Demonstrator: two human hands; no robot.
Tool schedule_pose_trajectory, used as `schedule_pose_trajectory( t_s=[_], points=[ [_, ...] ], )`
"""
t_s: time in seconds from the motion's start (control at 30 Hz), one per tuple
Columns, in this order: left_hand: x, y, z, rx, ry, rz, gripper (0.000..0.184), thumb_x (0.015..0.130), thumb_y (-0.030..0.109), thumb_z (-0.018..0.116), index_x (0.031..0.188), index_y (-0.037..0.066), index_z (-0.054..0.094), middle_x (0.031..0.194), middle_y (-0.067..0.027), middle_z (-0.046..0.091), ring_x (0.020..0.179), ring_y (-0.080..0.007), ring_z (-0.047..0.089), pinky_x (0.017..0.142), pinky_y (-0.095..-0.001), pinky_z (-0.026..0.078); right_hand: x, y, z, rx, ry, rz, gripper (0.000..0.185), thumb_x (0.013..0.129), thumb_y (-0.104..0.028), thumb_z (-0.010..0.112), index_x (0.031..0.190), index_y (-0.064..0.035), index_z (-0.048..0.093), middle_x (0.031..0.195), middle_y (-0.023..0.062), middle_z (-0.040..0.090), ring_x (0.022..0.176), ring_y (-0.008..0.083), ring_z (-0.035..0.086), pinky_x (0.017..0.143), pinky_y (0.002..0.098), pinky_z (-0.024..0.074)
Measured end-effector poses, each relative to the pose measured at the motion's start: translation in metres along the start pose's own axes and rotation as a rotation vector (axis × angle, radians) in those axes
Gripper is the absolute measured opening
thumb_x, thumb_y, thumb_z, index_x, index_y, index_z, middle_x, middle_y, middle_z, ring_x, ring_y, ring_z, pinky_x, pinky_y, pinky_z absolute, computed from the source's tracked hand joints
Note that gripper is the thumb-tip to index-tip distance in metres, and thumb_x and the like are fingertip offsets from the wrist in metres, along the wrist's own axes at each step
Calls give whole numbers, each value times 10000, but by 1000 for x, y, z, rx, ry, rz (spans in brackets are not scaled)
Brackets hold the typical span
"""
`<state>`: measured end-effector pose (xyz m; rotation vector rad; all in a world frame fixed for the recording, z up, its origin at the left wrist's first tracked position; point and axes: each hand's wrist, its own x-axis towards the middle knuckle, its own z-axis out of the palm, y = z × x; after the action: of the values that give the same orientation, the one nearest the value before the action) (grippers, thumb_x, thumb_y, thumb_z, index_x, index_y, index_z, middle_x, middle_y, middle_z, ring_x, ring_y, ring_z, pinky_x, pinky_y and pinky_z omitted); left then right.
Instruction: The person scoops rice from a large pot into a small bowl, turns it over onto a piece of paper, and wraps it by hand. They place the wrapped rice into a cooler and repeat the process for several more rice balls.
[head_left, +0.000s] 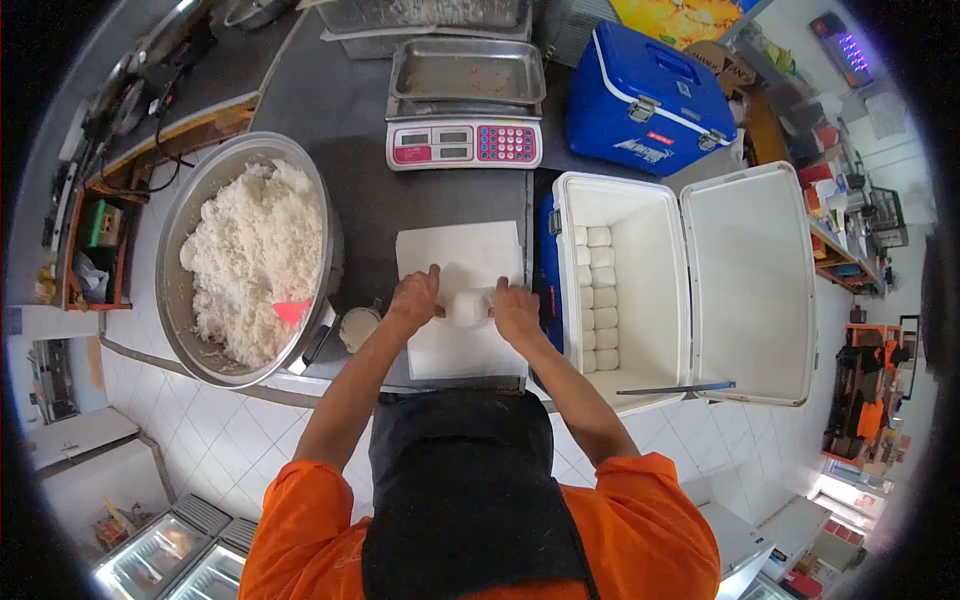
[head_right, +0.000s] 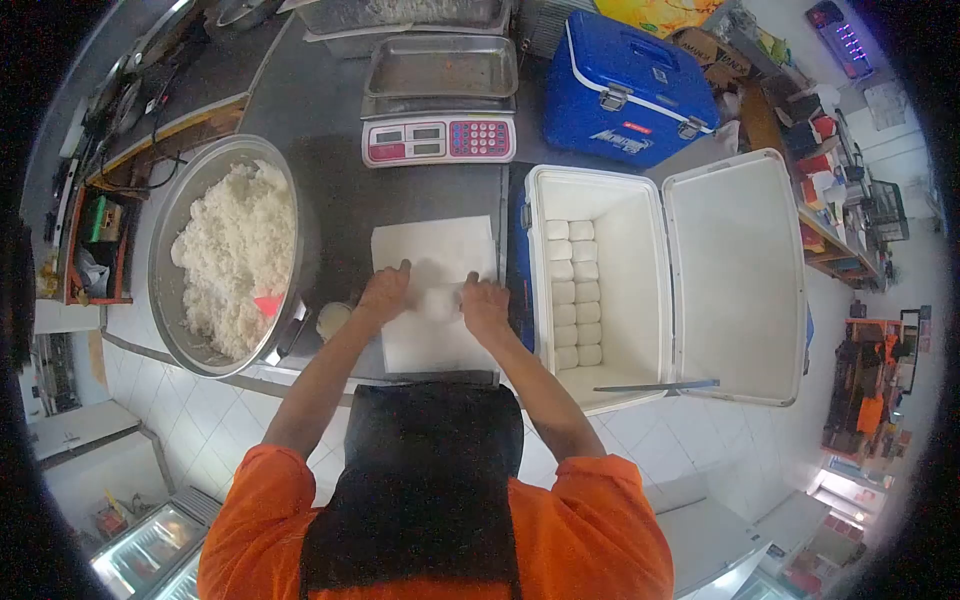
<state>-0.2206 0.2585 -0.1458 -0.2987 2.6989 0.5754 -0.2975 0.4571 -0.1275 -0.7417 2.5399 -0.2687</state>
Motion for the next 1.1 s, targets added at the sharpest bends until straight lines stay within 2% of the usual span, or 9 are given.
schedule_pose_trajectory(
  t_s=[0.07, 0.27, 0.37, 0.53, 0.63, 0.77, 0.83, 1.07, 1.1],
  points=[
    [-1, 12, -9, 271, 308, 169, 456, 757, 191, 788, 1126, 9, 592, 948, -181, 658, 953, -372, 643, 853, -466, 527, -4, -9, -9, -157, 609, -141, 126, 769, -142, 730, 818, -43, 670, 911, 157, 698, 887, 340, 652, 794, 440, 533],
    [-24, 5, 32, -96, 395, 260, 142, 772, 49, 704, 908, 24, 671, 872, -177, 658, 872, -335, 638, 818, -459, 519, -1, 10, 19, -130, -2, -166, 264, 784, -87, 639, 1035, -3, 650, 975, 168, 687, 1038, 309, 610, 832, 428, 538],
    [-43, 10, 59, -271, 474, 164, 154, 768, -16, 658, 920, 0, 678, 850, -195, 654, 850, -351, 629, 762, -457, 524, -26, 2, 65, 27, 408, -175, 245, 817, -77, 609, 1026, 50, 627, 1008, 176, 667, 1092, 333, 587, 848, 447, 546],
    [-65, 24, 86, -415, 548, 141, 766, 700, -16, 619, 1434, -38, 401, 929, -218, 634, 868, -363, 587, 817, -435, 515, -54, -42, 88, 378, 376, -11, 877, 729, 53, 598, 1500, 102, 182, 1518, 323, 279, 1393, 452, 295, 1187, 459, 224],
    [-69, 28, 85, -459, 528, 157, 825, 698, -16, 590, 1476, -44, 317, 977, -242, 612, 950, -386, 563, 872, -437, 497, -53, -46, 90, 699, 284, 46, 873, 759, 30, 603, 1499, 116, 150, 1531, 309, 266, 1397, 419, 323, 1174, 428, 263],
    [-74, 24, 80, -538, 448, 109, 810, 702, -9, 563, 1468, -71, 307, 1039, -253, 607, 998, -400, 539, 915, -437, 481, -41, -52, 95, 1164, 254, 112, 836, 820, -45, 641, 1494, 116, 173, 1525, 298, 298, 1391, 367, 366, 1147, 394, 310],
    [-74, 22, 84, -522, 453, 172, 797, 712, 1, 553, 1465, -81, 304, 1097, -272, 599, 1051, -414, 521, 958, -445, 461, -32, -58, 92, 977, 317, 261, 761, 828, -81, 721, 1464, 55, 324, 1353, 197, 527, 1213, 241, 544, 1004, 323, 455],
    [-81, 39, 58, -771, 423, 243, 727, 786, 103, 464, 1473, -70, 303, 1151, -255, 589, 1016, -353, 526, 982, -433, 439, -53, -78, 31, 1036, 375, 223, 657, 851, -229, 735, 1349, 74, 430, 1162, 243, 634, 1116, 334, 616, 961, 400, 471],
    [-86, 59, 43, -1211, 351, 162, 690, 827, 133, 434, 1473, -71, 305, 1151, -211, 584, 1013, -293, 523, 969, -412, 441, -67, -80, 14, 1032, 405, 174, 625, 863, -201, 719, 1354, 57, 430, 1190, 244, 614, 1123, 346, 604, 961, 413, 466]
  ],
)
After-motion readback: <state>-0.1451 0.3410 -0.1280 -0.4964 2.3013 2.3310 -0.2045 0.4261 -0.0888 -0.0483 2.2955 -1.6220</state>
